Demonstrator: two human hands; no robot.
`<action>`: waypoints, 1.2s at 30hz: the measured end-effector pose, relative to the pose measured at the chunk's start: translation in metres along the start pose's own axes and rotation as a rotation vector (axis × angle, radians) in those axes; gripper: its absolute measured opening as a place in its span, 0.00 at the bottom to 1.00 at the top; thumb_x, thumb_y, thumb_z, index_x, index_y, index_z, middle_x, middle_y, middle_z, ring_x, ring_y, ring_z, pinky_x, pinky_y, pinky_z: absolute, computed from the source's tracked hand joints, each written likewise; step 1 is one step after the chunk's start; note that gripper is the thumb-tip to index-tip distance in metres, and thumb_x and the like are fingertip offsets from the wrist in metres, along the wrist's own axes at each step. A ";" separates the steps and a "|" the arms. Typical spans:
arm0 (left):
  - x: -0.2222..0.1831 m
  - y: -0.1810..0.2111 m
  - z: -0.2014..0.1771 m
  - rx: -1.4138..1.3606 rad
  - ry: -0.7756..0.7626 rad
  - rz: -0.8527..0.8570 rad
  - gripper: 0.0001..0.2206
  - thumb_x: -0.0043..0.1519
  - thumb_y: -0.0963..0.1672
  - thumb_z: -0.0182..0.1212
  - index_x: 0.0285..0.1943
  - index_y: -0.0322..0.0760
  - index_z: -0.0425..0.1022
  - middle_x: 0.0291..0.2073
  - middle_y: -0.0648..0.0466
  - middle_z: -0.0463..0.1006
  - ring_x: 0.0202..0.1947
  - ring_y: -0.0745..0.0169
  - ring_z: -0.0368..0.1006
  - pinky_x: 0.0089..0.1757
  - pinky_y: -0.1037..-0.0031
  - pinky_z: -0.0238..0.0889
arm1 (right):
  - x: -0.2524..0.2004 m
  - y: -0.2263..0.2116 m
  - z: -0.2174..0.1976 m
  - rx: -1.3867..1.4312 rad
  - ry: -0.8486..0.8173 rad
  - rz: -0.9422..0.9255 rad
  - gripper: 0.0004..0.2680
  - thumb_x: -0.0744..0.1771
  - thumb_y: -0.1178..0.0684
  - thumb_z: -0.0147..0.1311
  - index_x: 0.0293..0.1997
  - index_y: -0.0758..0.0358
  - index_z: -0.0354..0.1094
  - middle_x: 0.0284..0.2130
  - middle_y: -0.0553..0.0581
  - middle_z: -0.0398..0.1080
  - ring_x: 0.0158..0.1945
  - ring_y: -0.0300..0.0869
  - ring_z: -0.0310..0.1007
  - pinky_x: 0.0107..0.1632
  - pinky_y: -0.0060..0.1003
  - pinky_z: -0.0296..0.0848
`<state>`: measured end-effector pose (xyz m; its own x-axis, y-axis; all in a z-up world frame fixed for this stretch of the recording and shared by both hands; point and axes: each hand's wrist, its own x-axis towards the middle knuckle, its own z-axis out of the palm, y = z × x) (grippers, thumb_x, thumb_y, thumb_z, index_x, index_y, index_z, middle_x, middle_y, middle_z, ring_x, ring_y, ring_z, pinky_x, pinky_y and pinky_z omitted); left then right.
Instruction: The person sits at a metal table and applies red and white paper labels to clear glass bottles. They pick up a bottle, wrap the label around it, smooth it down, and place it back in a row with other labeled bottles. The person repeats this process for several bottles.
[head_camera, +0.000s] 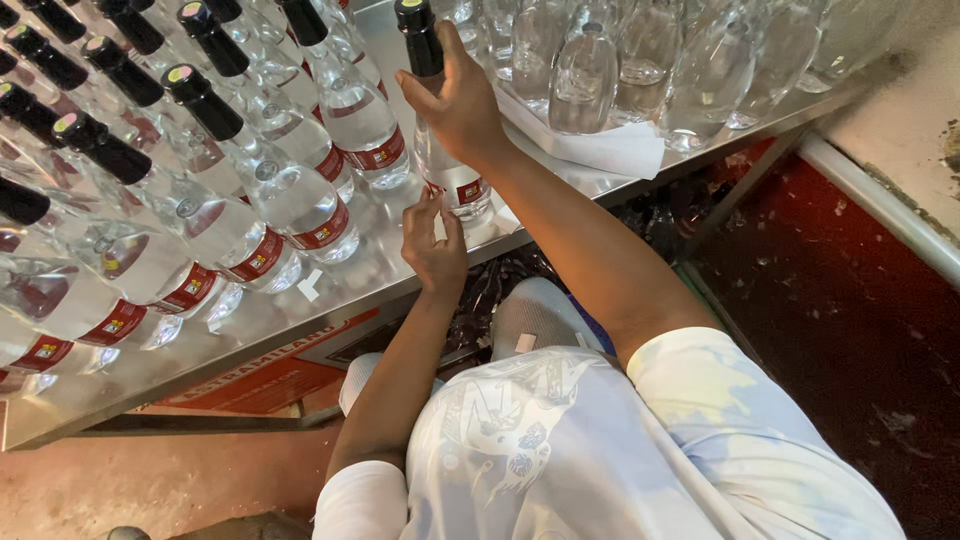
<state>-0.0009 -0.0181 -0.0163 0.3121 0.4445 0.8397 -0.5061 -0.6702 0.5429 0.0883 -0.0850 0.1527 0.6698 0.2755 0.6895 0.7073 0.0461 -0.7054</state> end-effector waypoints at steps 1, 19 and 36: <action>-0.003 -0.002 -0.001 -0.048 -0.029 -0.043 0.09 0.64 0.34 0.58 0.49 0.28 0.79 0.42 0.44 0.77 0.55 0.41 0.78 0.53 0.62 0.75 | 0.000 0.000 0.000 0.005 0.008 0.007 0.10 0.70 0.47 0.55 0.53 0.53 0.59 0.29 0.46 0.65 0.32 0.35 0.68 0.40 0.35 0.64; 0.009 0.016 0.000 -0.016 0.038 0.032 0.01 0.62 0.35 0.65 0.39 0.28 0.79 0.35 0.44 0.80 0.44 0.47 0.78 0.48 0.61 0.76 | -0.001 -0.003 0.000 0.035 0.000 -0.005 0.12 0.71 0.46 0.53 0.59 0.53 0.59 0.43 0.50 0.75 0.46 0.39 0.78 0.47 0.40 0.70; -0.002 0.005 0.006 -0.125 0.037 -0.144 0.02 0.61 0.36 0.67 0.38 0.28 0.79 0.32 0.49 0.78 0.37 0.59 0.77 0.40 0.69 0.74 | 0.000 -0.010 0.003 -0.001 0.004 0.080 0.08 0.69 0.48 0.54 0.50 0.51 0.58 0.22 0.45 0.63 0.27 0.34 0.63 0.34 0.37 0.61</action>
<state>0.0014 -0.0256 -0.0151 0.3602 0.5533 0.7511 -0.5548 -0.5202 0.6493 0.0808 -0.0823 0.1595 0.7253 0.2740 0.6315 0.6516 0.0227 -0.7582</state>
